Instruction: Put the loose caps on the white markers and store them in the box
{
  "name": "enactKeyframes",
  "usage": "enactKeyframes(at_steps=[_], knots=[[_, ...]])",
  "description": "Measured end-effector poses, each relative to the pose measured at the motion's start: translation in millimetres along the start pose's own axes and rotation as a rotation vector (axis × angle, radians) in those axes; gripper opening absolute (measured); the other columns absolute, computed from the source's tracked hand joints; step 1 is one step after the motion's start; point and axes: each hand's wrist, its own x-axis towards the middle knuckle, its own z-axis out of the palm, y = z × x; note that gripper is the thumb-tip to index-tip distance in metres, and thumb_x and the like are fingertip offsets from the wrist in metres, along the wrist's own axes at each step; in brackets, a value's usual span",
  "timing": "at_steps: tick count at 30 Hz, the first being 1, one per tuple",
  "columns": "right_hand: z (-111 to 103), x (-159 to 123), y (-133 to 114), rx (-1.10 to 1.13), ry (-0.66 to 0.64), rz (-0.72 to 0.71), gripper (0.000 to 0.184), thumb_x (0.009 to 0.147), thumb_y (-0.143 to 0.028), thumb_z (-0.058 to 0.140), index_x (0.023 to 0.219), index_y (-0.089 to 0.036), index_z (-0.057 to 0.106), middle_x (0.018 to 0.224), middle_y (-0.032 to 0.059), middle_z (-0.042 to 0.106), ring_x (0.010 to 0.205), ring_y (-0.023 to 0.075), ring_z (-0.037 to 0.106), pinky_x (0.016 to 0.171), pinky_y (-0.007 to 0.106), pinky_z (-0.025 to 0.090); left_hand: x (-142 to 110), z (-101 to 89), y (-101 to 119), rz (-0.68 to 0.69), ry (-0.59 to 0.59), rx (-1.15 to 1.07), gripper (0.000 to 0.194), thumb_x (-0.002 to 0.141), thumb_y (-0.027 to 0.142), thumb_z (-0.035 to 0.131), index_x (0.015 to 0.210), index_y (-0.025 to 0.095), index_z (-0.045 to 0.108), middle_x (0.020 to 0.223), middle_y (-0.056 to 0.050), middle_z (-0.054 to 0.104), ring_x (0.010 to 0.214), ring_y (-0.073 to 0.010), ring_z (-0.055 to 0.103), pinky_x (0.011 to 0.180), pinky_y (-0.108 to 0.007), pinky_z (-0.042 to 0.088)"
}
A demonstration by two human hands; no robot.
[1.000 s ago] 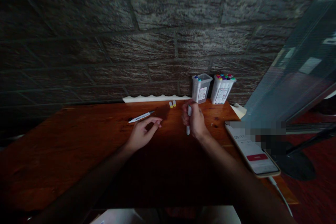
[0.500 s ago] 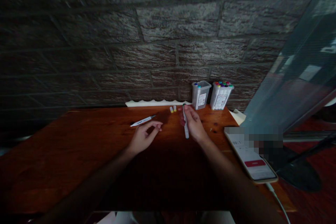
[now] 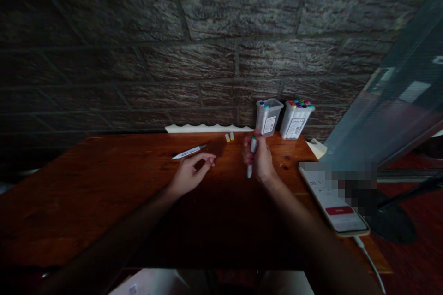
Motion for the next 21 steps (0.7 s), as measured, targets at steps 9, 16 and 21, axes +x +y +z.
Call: enactKeyframes(at_steps=[9,16,21], knots=[[1.0,0.3,-1.2,-0.052,-0.038,0.025,0.052,0.082,-0.068,0.045,0.056,-0.023,0.044,0.042,-0.0082,0.021,0.036,0.0074,0.018,0.035,0.022,0.018,-0.5,3.3,-0.3,0.010,-0.022,-0.030,0.019,0.091,0.028,0.052,0.099,0.019,0.066,0.080,-0.003,0.072,0.075,-0.0143,0.067,0.064,-0.021,0.050],[2.4,-1.0,-5.3,-0.035,0.000,0.017,0.047,0.080,-0.067,0.044,0.061,-0.025,0.041,0.042,-0.0097,0.021,0.034,0.0080,0.017,0.033,0.022,0.019,-1.2,6.9,-1.5,-0.003,-0.040,-0.020,0.019,0.091,0.030,0.053,0.099,0.019,0.066,0.080,-0.002,0.073,0.075,-0.0142,0.067,0.061,-0.021,0.049],[4.1,-0.3,1.1,-0.121,-0.039,-0.026,0.045,0.082,-0.066,0.043,0.065,-0.024,0.044,0.043,-0.0084,0.027,0.034,0.0080,0.023,0.033,0.023,0.022,-1.5,6.7,1.1,-0.015,-0.042,-0.031,0.019,0.091,0.031,0.053,0.099,0.020,0.066,0.081,-0.002,0.073,0.074,-0.0134,0.067,0.058,-0.019,0.048]])
